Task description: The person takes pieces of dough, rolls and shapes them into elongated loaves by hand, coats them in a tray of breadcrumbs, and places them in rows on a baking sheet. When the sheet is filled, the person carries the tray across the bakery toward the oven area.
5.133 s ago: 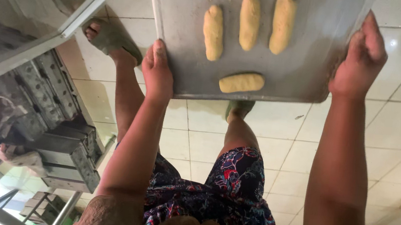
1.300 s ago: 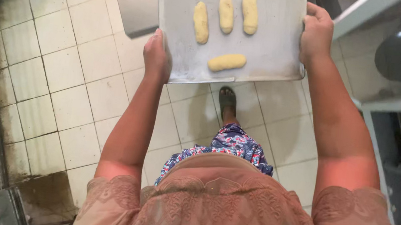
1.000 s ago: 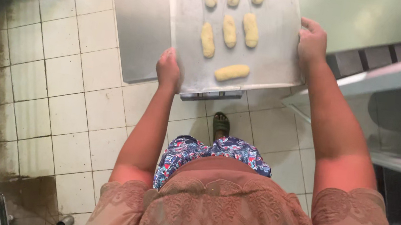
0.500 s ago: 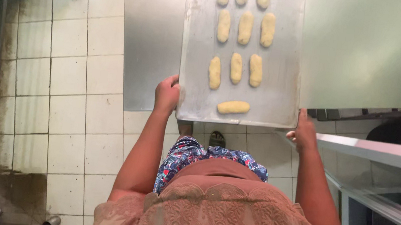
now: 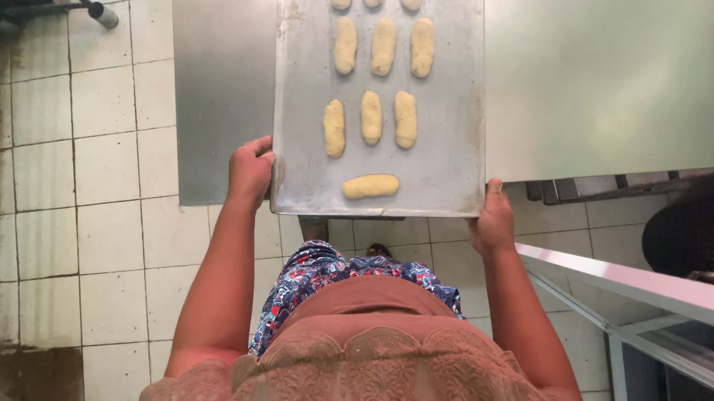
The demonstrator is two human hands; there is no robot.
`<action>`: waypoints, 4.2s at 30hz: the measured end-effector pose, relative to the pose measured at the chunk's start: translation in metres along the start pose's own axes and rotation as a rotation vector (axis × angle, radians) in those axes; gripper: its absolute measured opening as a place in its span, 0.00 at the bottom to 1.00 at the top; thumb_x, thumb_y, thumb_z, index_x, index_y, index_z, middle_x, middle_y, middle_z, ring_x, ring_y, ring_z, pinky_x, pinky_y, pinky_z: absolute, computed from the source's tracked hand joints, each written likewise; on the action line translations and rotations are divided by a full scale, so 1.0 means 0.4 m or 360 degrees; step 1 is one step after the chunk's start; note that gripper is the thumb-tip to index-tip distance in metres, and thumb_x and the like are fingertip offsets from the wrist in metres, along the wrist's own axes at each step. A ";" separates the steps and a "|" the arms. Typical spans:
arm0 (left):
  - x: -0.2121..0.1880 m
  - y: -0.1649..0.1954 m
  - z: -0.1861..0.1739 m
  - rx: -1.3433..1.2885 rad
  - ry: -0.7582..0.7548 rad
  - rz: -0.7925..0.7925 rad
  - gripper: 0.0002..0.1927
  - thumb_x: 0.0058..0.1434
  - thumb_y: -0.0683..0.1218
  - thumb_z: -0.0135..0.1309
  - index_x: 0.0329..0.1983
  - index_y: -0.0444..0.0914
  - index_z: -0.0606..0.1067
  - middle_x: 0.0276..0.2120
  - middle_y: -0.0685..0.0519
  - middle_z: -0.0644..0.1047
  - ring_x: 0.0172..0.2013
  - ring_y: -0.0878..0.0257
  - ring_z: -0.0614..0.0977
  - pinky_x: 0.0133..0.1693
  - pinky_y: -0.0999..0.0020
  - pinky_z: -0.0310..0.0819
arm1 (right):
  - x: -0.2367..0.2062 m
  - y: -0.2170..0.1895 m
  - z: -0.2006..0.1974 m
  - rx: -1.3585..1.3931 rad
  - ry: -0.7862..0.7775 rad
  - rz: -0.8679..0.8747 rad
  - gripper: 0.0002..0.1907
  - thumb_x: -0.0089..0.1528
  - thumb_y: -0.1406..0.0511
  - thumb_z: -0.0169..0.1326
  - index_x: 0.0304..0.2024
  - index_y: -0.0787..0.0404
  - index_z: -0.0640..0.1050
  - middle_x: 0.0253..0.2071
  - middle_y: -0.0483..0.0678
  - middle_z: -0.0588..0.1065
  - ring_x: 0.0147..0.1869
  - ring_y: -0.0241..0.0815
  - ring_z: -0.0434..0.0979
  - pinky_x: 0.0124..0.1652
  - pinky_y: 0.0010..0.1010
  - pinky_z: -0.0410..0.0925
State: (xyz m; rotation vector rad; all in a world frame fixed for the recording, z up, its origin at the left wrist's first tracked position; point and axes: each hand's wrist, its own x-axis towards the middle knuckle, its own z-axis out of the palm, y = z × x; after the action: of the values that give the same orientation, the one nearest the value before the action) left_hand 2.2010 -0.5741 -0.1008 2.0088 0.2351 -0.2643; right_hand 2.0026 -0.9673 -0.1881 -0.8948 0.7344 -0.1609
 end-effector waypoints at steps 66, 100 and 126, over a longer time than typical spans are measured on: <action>-1.280 -0.667 0.513 0.0232 -0.1491 0.0438 0.12 0.69 0.46 0.47 0.39 0.31 0.76 0.29 0.47 0.73 0.31 0.58 0.73 0.36 0.61 0.69 | -1.735 0.913 -0.787 -0.1345 0.2002 -0.0246 0.14 0.69 0.70 0.41 0.50 0.73 0.75 0.53 0.62 0.75 0.56 0.59 0.73 0.56 0.41 0.66; -1.337 -0.665 1.212 0.0484 -0.1772 0.0748 0.15 0.67 0.47 0.51 0.46 0.29 0.78 0.38 0.42 0.80 0.40 0.57 0.78 0.46 0.65 0.72 | -1.438 0.837 -1.172 0.0771 0.2242 -0.0266 0.23 0.68 0.63 0.48 0.64 0.66 0.71 0.58 0.48 0.74 0.59 0.40 0.72 0.58 0.30 0.65; -1.100 -0.959 1.590 0.0418 -0.1653 0.0702 0.14 0.69 0.46 0.50 0.45 0.28 0.78 0.37 0.50 0.78 0.39 0.64 0.76 0.45 0.69 0.71 | -0.995 0.998 -1.460 0.0652 0.2500 -0.0479 0.20 0.67 0.68 0.54 0.60 0.70 0.77 0.50 0.46 0.77 0.50 0.35 0.73 0.52 0.26 0.67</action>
State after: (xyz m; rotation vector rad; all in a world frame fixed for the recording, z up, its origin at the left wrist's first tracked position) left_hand 1.6201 -1.0024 -0.5746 1.8510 -0.9170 -1.0276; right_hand 1.2632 -0.9289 -0.5211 -0.3248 1.9006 -1.3261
